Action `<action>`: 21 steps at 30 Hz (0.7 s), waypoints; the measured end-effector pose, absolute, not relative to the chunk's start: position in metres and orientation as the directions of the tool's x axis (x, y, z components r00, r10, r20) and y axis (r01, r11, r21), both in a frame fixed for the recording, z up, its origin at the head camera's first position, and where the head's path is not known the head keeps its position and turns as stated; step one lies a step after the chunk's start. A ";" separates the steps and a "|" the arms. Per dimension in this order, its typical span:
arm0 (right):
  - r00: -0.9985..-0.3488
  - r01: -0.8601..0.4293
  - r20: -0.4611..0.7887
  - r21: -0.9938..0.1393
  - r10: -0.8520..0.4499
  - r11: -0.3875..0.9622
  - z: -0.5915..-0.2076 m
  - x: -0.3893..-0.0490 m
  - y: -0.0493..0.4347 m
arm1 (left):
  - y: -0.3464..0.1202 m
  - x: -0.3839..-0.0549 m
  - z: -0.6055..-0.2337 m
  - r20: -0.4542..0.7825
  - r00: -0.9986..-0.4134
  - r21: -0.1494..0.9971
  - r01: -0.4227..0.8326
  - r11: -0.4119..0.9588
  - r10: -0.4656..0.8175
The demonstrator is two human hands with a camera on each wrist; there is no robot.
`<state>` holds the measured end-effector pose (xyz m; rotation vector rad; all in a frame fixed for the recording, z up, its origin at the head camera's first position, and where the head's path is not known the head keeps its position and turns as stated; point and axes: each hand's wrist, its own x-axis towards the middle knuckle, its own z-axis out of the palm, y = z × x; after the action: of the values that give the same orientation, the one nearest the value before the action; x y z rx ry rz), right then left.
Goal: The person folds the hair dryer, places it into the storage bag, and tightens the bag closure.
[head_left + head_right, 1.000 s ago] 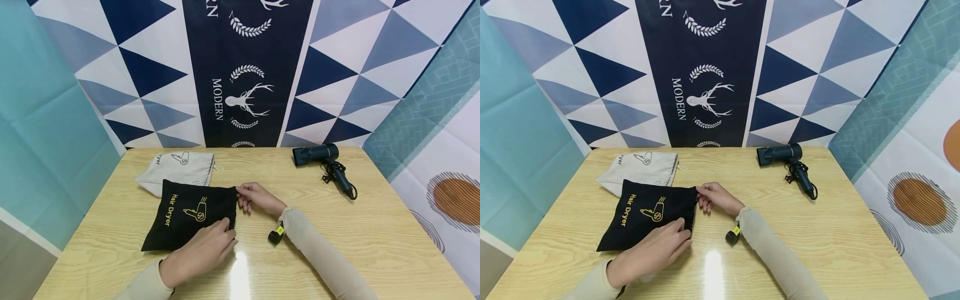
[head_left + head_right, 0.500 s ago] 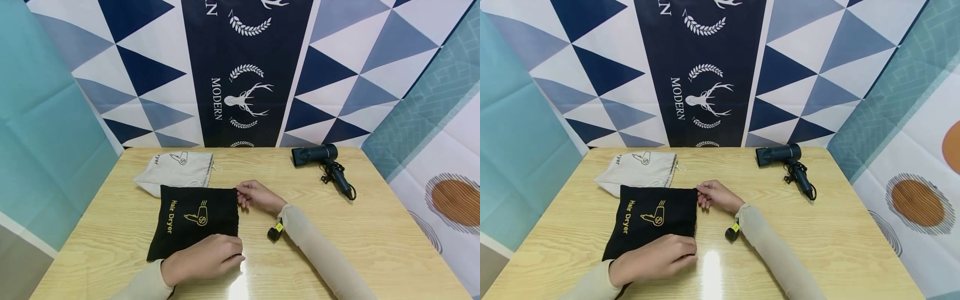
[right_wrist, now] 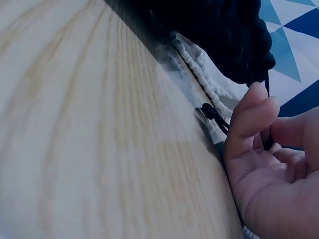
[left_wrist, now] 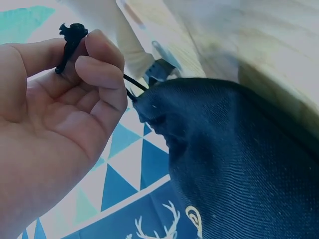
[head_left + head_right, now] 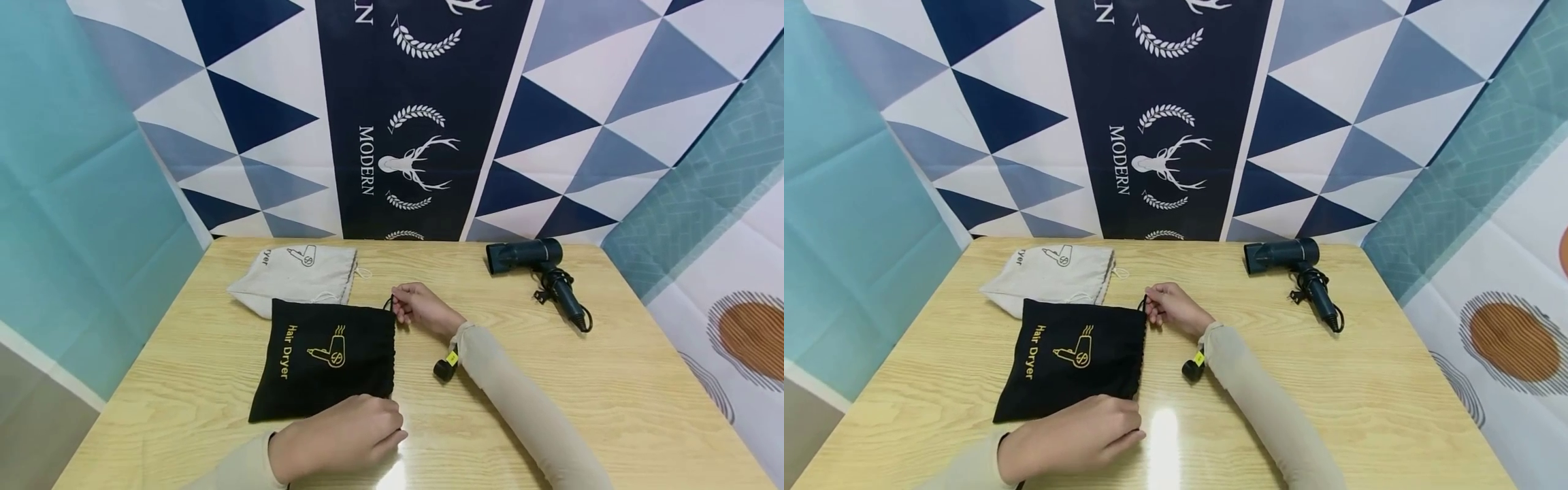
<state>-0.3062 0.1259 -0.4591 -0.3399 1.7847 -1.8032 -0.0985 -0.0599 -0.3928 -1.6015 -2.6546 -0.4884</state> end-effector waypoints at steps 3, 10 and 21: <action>-0.806 0.226 -0.222 -0.972 -0.549 0.062 -0.458 -0.306 0.126 | -0.057 -0.094 -0.393 0.141 -0.481 0.277 0.858 0.432 0.865; -0.813 0.244 -0.232 -0.968 -0.534 0.049 -0.459 -0.305 0.123 | -0.054 -0.087 -0.395 0.060 -0.487 0.314 0.838 0.446 0.872; -0.827 0.228 -0.207 -0.973 -0.523 0.024 -0.457 -0.306 0.119 | -0.049 -0.084 -0.402 0.092 -0.444 0.231 0.880 0.415 0.891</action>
<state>-0.3064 0.1187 -0.4566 -0.2996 1.7806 -1.8567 -0.0839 -0.0494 -0.4018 -1.6793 -2.6797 -0.3932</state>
